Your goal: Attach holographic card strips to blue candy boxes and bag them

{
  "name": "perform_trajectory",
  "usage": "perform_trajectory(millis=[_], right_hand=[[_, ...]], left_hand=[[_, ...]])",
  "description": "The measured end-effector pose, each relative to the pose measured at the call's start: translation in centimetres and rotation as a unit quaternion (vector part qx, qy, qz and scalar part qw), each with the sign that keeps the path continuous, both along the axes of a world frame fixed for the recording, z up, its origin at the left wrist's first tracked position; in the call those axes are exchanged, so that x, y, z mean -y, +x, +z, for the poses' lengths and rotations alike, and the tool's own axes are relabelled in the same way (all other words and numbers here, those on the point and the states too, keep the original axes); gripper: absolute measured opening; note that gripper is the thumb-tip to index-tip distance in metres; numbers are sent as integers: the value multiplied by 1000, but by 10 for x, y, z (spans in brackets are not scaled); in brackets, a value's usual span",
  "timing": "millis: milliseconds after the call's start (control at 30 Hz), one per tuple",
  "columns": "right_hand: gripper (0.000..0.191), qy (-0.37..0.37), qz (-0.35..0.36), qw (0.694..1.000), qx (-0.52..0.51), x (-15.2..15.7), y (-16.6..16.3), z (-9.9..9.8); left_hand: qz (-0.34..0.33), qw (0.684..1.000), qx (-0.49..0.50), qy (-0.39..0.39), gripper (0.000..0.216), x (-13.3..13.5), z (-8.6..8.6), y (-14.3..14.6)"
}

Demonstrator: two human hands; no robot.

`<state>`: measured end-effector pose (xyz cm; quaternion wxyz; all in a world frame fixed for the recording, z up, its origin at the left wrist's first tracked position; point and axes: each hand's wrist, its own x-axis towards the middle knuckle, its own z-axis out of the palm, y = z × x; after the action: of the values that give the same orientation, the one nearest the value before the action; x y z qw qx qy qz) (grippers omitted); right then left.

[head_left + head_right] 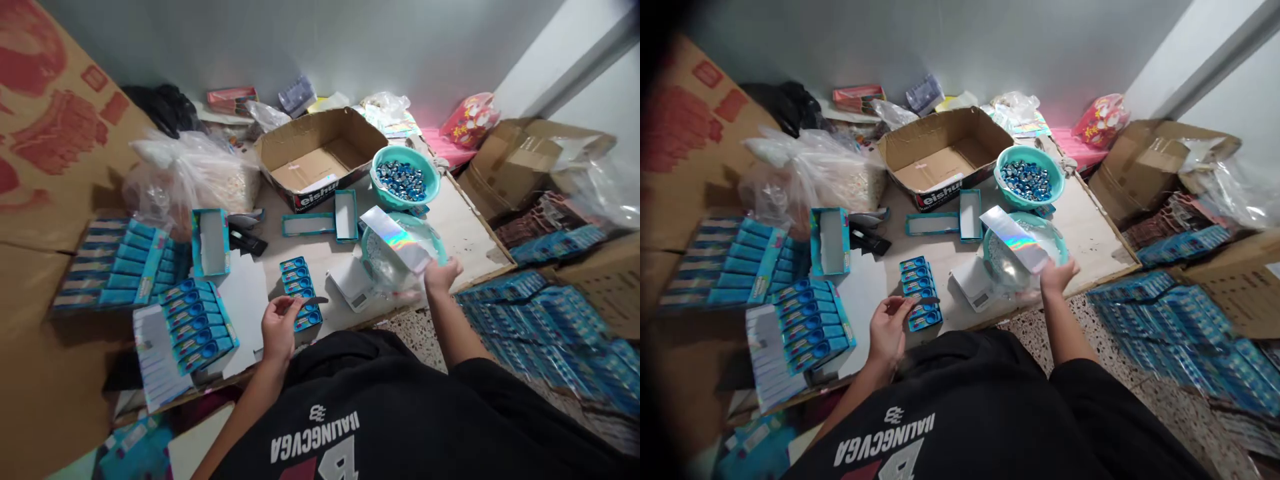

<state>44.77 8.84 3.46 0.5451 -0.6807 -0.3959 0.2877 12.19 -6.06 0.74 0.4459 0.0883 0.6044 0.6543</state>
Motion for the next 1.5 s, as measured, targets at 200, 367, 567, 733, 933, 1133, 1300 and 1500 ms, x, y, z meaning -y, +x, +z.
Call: perform_trajectory(millis=[200,367,567,733,933,1133,1300,1500], right_hand=[[25,41,419,899,122,42,-94,-1],[46,-138,602,782,-87,67,-164,-14],[34,-171,574,793,-109,70,-171,-28],[31,-194,556,805,-76,73,-166,-35],[36,-235,563,788,-78,78,-165,-52],[42,-313,596,737,-69,106,-159,-95],[20,-345,568,747,29,137,-154,-134],[16,-320,565,737,185,152,-164,-153]], left_hand=[[46,999,7,-25,52,3,-6,14],[52,998,16,-24,52,8,-1,14],[62,997,31,-24,54,16,-6,16],[66,997,27,-37,54,19,-13,23],[53,997,-6,-62,52,33,-22,20],[44,987,-52,-146,46,80,-55,28],[43,962,-106,-248,41,109,-99,47],[-22,921,-214,-326,32,118,-133,45]])
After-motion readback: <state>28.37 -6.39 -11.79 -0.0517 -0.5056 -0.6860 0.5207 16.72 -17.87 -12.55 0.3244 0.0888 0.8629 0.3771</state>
